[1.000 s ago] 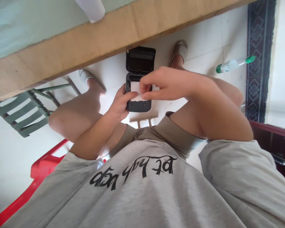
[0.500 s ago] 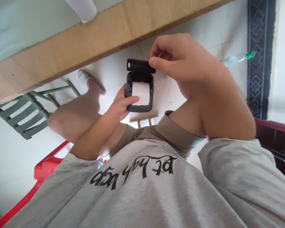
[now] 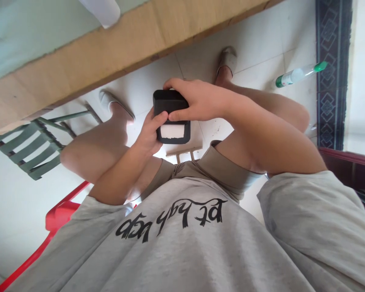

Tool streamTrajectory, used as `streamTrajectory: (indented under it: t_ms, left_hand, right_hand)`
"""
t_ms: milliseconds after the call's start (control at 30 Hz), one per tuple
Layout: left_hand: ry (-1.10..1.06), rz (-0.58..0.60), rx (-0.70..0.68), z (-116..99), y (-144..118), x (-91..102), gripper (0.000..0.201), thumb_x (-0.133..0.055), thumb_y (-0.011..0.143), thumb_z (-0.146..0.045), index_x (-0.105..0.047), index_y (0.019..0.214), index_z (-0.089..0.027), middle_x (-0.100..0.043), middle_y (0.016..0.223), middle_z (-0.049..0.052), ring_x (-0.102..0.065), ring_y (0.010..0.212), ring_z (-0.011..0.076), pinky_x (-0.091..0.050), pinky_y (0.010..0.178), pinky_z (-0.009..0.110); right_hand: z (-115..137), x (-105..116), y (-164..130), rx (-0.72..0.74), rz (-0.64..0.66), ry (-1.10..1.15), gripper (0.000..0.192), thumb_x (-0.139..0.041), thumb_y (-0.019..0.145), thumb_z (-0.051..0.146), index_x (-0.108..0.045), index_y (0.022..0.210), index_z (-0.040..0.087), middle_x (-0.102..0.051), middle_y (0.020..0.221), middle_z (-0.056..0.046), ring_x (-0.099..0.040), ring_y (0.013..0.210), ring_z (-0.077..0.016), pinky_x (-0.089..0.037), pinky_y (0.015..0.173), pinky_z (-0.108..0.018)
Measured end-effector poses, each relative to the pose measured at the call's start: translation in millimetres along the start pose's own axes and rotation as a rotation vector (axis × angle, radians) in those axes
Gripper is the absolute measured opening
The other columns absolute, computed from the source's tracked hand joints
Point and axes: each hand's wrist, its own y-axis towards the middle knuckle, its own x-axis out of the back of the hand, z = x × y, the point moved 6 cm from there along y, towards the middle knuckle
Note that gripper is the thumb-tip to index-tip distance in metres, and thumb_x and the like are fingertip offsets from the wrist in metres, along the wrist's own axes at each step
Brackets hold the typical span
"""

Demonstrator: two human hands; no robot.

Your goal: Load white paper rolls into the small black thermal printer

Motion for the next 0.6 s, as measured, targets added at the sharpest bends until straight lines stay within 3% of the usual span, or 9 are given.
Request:
streamTrajectory:
  t_ms: [433, 600]
  left_hand:
    - [-0.039, -0.027, -0.034, -3, -1, 7.1, 0.069, -0.101, 0.067, -0.06, -0.068, 0.118, -0.027, -0.077, 0.112, 0.006, -0.073, 0.132, 0.0362, -0.062, 0.107, 0.044]
    - [-0.11, -0.042, 0.013, -3, 2, 3.0, 0.059, -0.082, 0.083, -0.075, -0.071, 0.111, -0.024, -0.079, 0.111, 0.008, -0.072, 0.135, 0.036, -0.065, 0.105, 0.045]
  right_hand:
    - [16, -2, 3, -0.051, -0.005, -0.119, 0.077, -0.069, 0.092, 0.066, -0.053, 0.158, 0.029, -0.069, 0.147, -0.011, -0.069, 0.124, -0.0307, -0.058, 0.097, -0.041]
    - [9, -3, 3, -0.052, -0.004, -0.098, 0.077, -0.067, 0.092, 0.065, -0.054, 0.157, 0.025, -0.071, 0.142, -0.012, -0.07, 0.121, -0.0291, -0.058, 0.1, -0.041]
